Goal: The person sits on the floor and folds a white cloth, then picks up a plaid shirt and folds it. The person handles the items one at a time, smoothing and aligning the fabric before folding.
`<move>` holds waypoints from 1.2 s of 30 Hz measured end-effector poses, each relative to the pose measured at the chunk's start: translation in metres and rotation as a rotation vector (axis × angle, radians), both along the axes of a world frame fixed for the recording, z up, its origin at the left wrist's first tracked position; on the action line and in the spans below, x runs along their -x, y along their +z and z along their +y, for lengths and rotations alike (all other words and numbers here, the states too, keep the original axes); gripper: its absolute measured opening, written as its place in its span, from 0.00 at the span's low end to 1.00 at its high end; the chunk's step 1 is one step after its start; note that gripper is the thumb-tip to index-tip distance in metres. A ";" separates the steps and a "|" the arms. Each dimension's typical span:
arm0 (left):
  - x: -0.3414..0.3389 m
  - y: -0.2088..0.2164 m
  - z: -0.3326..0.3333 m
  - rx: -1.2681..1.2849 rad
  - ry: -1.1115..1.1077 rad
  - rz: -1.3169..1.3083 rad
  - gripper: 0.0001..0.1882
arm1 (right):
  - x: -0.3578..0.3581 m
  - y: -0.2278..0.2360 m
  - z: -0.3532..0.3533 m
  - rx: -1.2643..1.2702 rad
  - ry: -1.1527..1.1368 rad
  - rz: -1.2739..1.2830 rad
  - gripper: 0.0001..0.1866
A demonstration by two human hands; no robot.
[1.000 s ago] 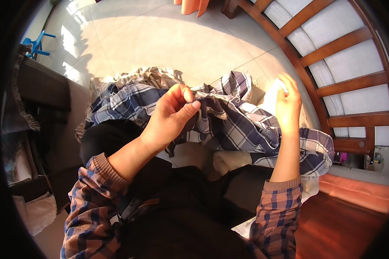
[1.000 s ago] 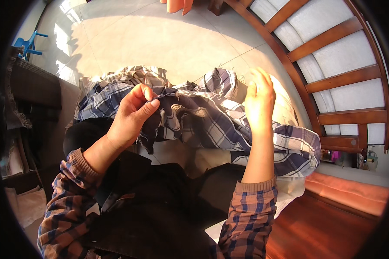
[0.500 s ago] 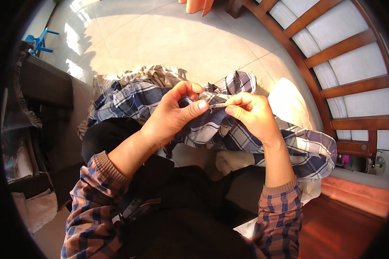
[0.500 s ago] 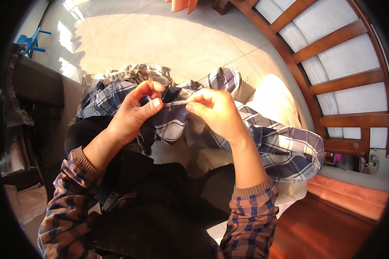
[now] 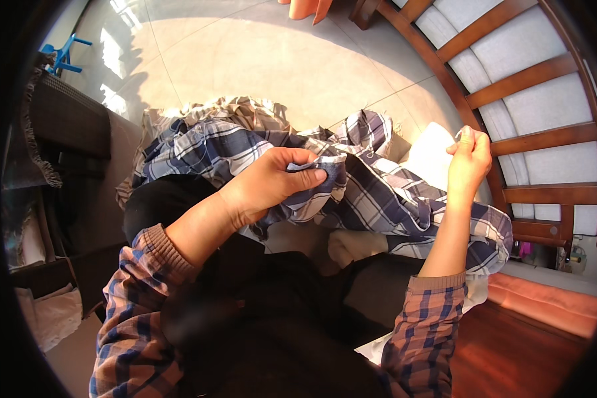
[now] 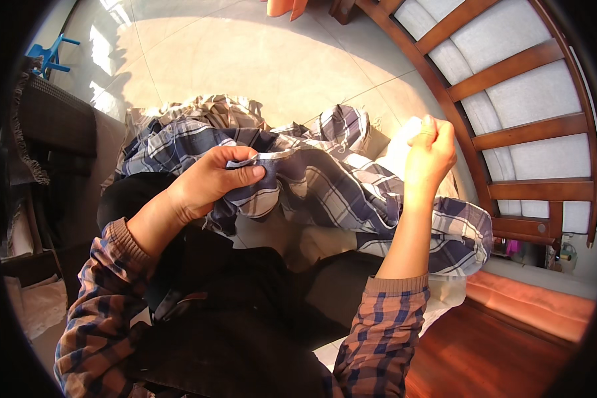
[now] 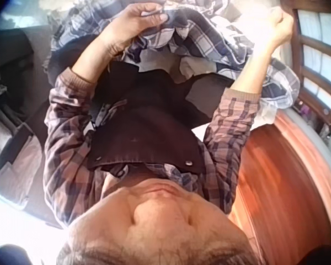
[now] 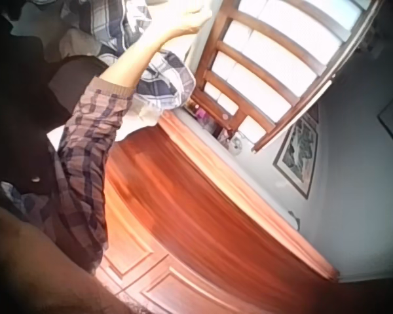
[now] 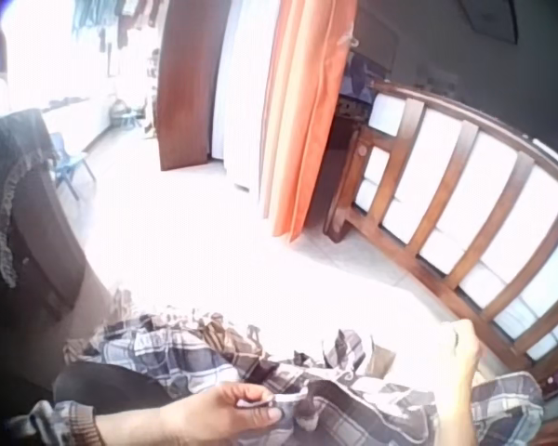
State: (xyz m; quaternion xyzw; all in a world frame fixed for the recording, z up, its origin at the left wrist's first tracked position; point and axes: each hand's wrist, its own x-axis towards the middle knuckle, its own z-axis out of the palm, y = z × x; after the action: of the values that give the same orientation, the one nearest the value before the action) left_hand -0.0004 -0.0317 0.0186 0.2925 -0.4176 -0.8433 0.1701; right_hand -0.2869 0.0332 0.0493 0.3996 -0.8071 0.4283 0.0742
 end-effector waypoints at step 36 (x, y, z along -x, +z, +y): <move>0.007 -0.003 0.001 -0.112 0.021 0.038 0.09 | -0.116 -0.022 -0.007 0.023 0.814 0.067 0.03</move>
State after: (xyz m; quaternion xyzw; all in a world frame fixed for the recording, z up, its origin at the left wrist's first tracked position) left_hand -0.0070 -0.0311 0.0159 0.2901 -0.3634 -0.8688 0.1704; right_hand -0.1709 0.0260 0.0272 0.6990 -0.5754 0.4186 -0.0707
